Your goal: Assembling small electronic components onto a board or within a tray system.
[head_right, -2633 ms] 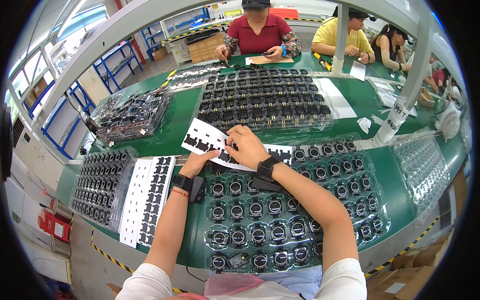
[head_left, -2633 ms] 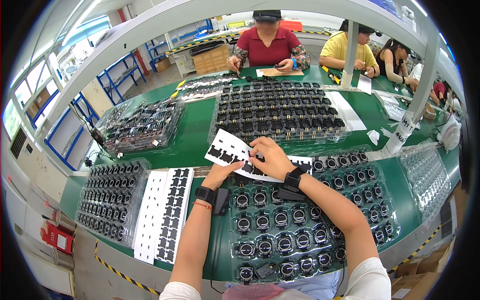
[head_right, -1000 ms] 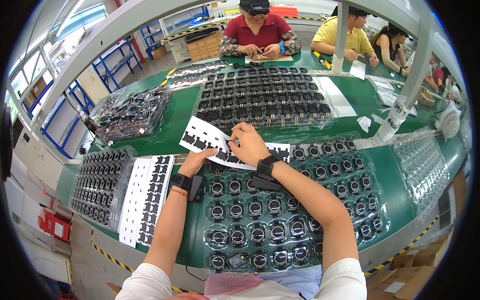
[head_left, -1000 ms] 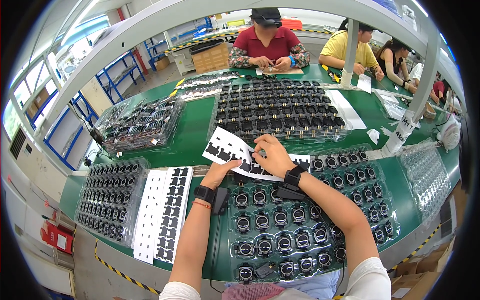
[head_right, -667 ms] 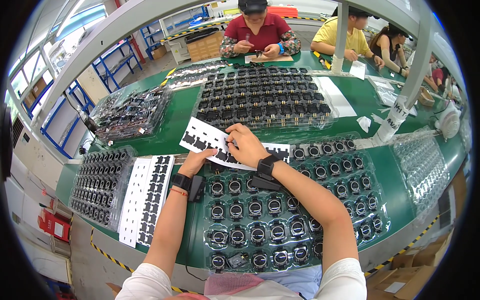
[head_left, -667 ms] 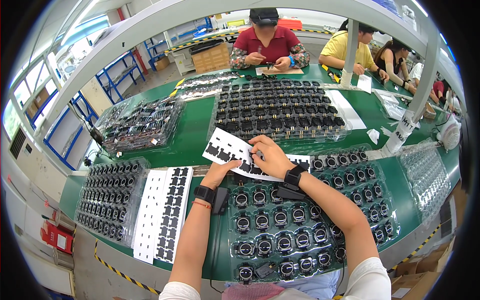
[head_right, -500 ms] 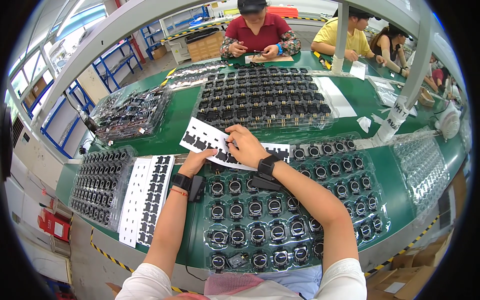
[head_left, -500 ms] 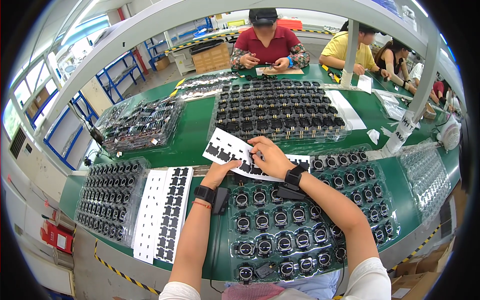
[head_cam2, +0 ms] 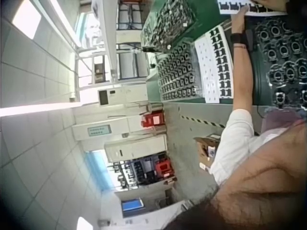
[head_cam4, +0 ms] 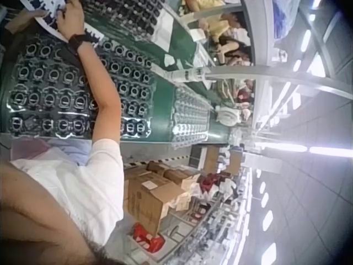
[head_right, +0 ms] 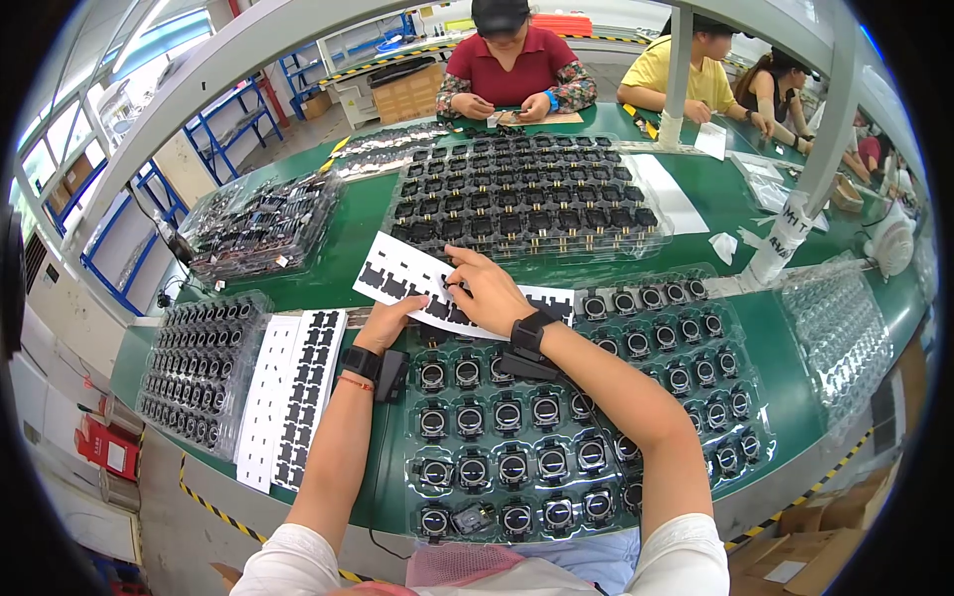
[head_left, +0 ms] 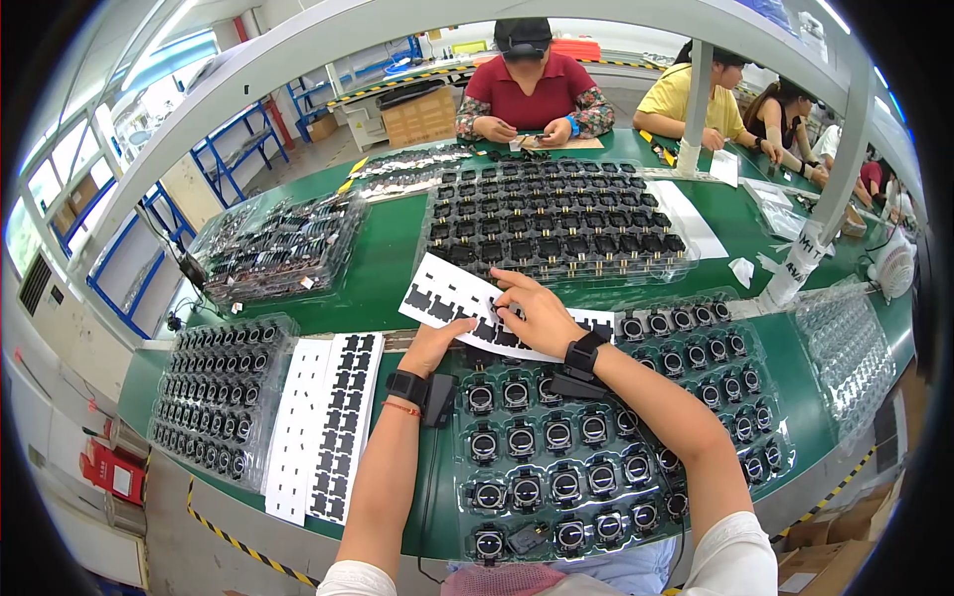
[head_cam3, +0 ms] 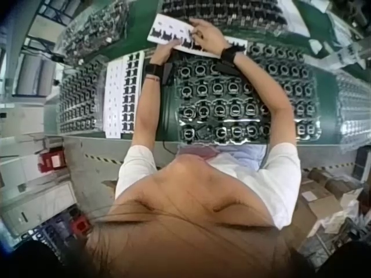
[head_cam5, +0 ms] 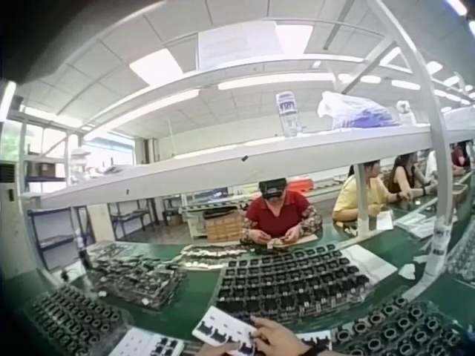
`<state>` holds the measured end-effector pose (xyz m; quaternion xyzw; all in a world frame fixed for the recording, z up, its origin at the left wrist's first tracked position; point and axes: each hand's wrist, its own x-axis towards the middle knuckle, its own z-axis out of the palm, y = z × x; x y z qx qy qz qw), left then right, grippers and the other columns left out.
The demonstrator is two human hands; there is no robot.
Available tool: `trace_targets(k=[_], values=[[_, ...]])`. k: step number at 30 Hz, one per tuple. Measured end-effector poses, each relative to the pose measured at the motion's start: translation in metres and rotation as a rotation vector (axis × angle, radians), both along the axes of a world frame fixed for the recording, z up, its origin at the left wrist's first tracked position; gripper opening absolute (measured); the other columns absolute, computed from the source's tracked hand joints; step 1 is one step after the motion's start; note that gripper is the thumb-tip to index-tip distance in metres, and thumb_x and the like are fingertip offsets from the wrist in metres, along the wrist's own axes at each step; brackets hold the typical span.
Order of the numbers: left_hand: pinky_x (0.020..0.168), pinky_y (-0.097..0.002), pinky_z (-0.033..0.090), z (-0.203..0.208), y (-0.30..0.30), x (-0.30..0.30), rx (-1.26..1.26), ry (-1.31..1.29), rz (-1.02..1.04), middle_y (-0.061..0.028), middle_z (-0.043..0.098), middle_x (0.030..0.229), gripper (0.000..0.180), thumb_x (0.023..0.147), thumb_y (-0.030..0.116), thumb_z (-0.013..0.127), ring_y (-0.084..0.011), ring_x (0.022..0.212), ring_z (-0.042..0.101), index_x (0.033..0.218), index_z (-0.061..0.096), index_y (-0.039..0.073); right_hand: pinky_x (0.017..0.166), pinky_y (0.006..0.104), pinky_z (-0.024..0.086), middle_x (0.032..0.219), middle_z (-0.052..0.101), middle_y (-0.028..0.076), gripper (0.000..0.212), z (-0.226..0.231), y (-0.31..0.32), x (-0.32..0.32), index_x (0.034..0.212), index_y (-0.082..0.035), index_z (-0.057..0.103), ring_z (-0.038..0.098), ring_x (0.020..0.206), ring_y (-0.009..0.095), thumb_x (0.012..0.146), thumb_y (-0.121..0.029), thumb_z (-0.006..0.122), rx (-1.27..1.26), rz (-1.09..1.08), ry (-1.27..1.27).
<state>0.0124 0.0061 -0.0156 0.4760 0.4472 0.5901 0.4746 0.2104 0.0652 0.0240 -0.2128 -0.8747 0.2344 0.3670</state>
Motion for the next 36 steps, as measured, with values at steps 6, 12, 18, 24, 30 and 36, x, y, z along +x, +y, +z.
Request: trace_targets(k=[6, 12, 18, 24, 30, 36], values=[[0.077, -0.0275, 0.045, -0.005, 0.005, -0.008, -0.088, -0.047, 0.03, -0.0037, 0.059, 0.101, 0.037, 0.074, 0.005, 0.066, -0.0137, 0.09, 0.056, 0.109, 0.053, 0.002, 0.089, 0.0351, 0.044, 0.132, 0.043, 0.017, 0.009, 0.001, -0.001, -0.003, 0.083, 0.001, 0.06, 0.053, 0.109, 0.03, 0.079, -0.007, 0.056, -0.013, -0.064, 0.033], [0.079, -0.0282, 0.046, 0.007, 0.001, 0.01, 0.046, -0.016, 0.051, -0.0043, 0.058, 0.103, 0.04, 0.074, 0.002, 0.068, -0.0136, 0.094, 0.056, 0.111, 0.051, 0.004, 0.085, 0.0361, 0.045, 0.125, 0.049, 0.019, 0.013, 0.004, -0.004, -0.002, 0.083, 0.002, 0.063, 0.056, 0.101, 0.034, 0.077, -0.008, 0.057, -0.012, 0.0, 0.095], [0.075, -0.0268, 0.049, 0.023, -0.005, 0.021, 0.084, 0.006, 0.101, -0.0048, 0.06, 0.097, 0.043, 0.069, 0.002, 0.073, -0.0125, 0.086, 0.058, 0.107, 0.051, 0.002, 0.081, 0.0357, 0.047, 0.125, 0.05, 0.017, 0.011, 0.007, -0.01, -0.005, 0.085, 0.002, 0.062, 0.058, 0.097, 0.032, 0.077, -0.006, 0.059, 0.061, 0.014, 0.078], [0.074, -0.0274, 0.048, 0.021, -0.004, 0.019, 0.095, -0.058, 0.229, -0.0052, 0.061, 0.095, 0.039, 0.069, 0.0, 0.072, -0.0134, 0.084, 0.059, 0.103, 0.053, 0.001, 0.073, 0.0319, 0.049, 0.119, 0.054, 0.014, 0.009, 0.005, -0.007, -0.008, 0.086, 0.001, 0.058, 0.061, 0.088, 0.028, 0.079, -0.004, 0.057, 0.005, -0.013, 0.115], [0.073, -0.0266, 0.047, 0.024, 0.004, 0.02, 0.095, -0.072, 0.244, -0.0048, 0.062, 0.09, 0.032, 0.071, 0.002, 0.071, -0.0129, 0.079, 0.06, 0.099, 0.057, 0.0, 0.072, 0.0312, 0.049, 0.115, 0.053, 0.013, 0.02, 0.009, -0.003, 0.001, 0.1, -0.001, 0.05, 0.057, 0.094, 0.026, 0.081, 0.002, 0.049, -0.047, -0.072, 0.168], [0.08, -0.0293, 0.046, 0.012, 0.006, 0.013, 0.09, -0.084, 0.251, -0.0065, 0.059, 0.103, 0.036, 0.078, 0.005, 0.066, -0.0147, 0.093, 0.057, 0.11, 0.051, 0.0, 0.074, 0.0302, 0.048, 0.123, 0.046, 0.015, 0.033, 0.01, -0.001, -0.002, 0.117, -0.002, 0.039, 0.056, 0.102, 0.026, 0.086, 0.008, 0.035, 0.067, -0.261, 0.345]])
